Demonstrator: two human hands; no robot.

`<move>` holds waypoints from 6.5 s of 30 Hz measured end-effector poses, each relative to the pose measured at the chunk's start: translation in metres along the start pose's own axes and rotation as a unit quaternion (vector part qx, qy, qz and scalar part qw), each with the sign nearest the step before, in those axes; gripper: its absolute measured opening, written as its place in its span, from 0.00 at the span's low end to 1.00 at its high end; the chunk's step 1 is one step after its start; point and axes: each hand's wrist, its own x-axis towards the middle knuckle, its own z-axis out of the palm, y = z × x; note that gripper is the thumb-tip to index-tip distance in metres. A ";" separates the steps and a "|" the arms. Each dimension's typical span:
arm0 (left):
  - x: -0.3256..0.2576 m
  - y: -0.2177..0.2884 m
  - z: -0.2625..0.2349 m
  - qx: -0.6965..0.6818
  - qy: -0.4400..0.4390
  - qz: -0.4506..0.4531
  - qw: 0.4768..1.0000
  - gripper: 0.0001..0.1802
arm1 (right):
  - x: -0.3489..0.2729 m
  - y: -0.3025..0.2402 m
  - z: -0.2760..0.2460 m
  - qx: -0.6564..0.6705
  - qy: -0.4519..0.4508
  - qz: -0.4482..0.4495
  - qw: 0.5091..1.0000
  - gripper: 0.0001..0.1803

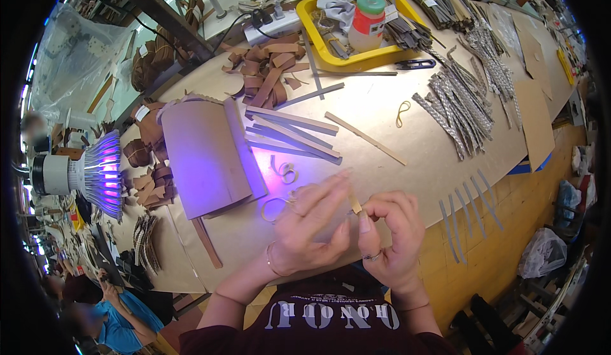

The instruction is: The person repeatedly picks up thin strips and rubber bands from a workbench, wraps the bands around the strips, and places the finished items on the table. The person also moves a bundle of finished cords into a yellow tray.

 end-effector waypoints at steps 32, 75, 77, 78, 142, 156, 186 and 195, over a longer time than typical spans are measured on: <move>-0.007 -0.014 -0.008 -0.359 -0.028 -0.409 0.838 0.12 | -0.014 0.033 -0.037 0.311 -0.053 -0.075 0.946 0.10; -0.049 -0.039 -0.037 0.170 0.050 -0.170 0.969 0.12 | 0.049 0.076 0.056 -0.232 -0.121 -0.010 0.965 0.17; -0.048 -0.034 -0.035 0.146 0.064 -0.152 0.975 0.11 | 0.060 0.073 0.084 -0.249 -0.122 0.016 0.961 0.17; -0.047 -0.032 -0.034 0.142 0.058 -0.153 0.976 0.11 | 0.066 0.074 0.093 -0.261 -0.126 0.047 0.956 0.17; -0.003 0.007 0.011 -0.200 -0.085 -0.092 0.972 0.16 | -0.009 0.009 -0.015 0.035 0.007 -0.001 0.999 0.05; -0.015 0.008 -0.115 -0.220 0.413 0.056 0.882 0.16 | -0.031 0.070 -0.001 -0.098 -0.065 0.099 0.988 0.07; -0.006 0.008 0.030 -0.296 -0.117 -0.080 0.945 0.10 | -0.036 0.054 -0.087 0.087 -0.088 0.098 0.988 0.08; -0.028 -0.016 0.031 0.009 -0.242 -0.067 0.968 0.18 | -0.043 0.197 -0.227 -0.312 0.183 0.391 0.846 0.20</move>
